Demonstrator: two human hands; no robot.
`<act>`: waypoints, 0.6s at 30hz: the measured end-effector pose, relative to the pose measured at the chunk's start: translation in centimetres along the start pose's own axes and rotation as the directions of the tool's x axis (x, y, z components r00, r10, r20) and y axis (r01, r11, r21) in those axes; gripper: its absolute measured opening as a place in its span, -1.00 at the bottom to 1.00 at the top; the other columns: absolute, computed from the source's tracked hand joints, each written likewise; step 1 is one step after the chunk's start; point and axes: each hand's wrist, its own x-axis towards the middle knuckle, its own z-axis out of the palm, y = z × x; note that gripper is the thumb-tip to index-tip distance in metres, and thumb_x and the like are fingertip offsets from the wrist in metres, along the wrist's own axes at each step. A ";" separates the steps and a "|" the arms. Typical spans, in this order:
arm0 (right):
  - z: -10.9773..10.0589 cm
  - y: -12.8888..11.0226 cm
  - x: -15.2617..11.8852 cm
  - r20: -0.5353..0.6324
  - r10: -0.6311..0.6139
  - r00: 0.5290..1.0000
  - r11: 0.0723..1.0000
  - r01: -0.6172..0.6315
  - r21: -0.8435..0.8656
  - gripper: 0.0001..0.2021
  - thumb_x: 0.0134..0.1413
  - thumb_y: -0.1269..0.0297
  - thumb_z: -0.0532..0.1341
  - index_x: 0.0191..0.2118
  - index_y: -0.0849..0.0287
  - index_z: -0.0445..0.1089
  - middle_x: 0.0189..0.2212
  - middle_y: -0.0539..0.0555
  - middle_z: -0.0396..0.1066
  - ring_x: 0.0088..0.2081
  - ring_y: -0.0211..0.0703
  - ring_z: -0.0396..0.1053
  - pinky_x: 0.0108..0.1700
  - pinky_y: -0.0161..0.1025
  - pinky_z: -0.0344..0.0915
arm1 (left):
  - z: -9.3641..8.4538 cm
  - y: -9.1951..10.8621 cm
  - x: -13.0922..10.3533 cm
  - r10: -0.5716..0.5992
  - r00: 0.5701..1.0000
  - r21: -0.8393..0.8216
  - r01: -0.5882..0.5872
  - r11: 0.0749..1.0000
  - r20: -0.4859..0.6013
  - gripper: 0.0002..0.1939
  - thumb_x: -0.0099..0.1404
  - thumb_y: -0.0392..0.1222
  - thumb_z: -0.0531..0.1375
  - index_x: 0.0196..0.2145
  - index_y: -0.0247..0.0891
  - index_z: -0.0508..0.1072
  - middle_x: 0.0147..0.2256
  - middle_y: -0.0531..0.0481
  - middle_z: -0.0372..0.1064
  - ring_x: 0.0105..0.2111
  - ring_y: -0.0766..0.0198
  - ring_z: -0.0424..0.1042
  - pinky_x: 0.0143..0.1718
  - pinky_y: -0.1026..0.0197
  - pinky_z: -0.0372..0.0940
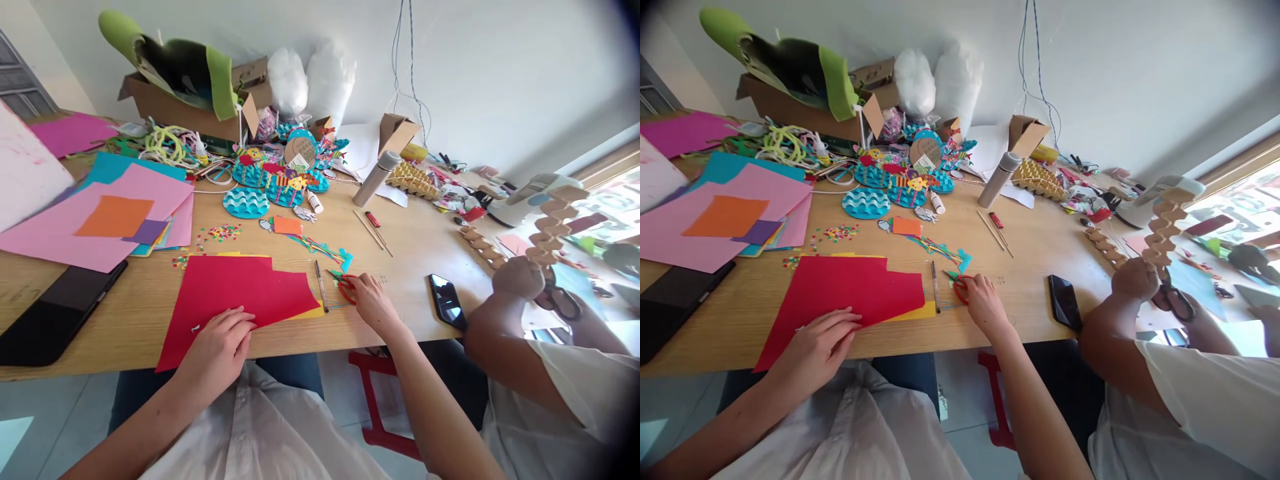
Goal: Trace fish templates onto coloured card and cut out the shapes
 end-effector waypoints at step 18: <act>-7.6 -3.8 -5.5 0.427 -0.341 0.838 0.256 -0.354 0.900 -0.54 0.20 -0.19 0.06 -0.39 0.16 0.24 -0.55 0.01 0.30 -0.48 -0.25 0.25 -0.38 -0.25 0.20 | -1.9 0.0 -2.5 0.208 0.974 0.165 -0.192 0.967 -0.088 -0.55 0.25 -0.55 0.03 0.06 -0.33 0.38 0.07 -0.17 0.43 0.13 0.13 0.37 0.19 0.08 0.25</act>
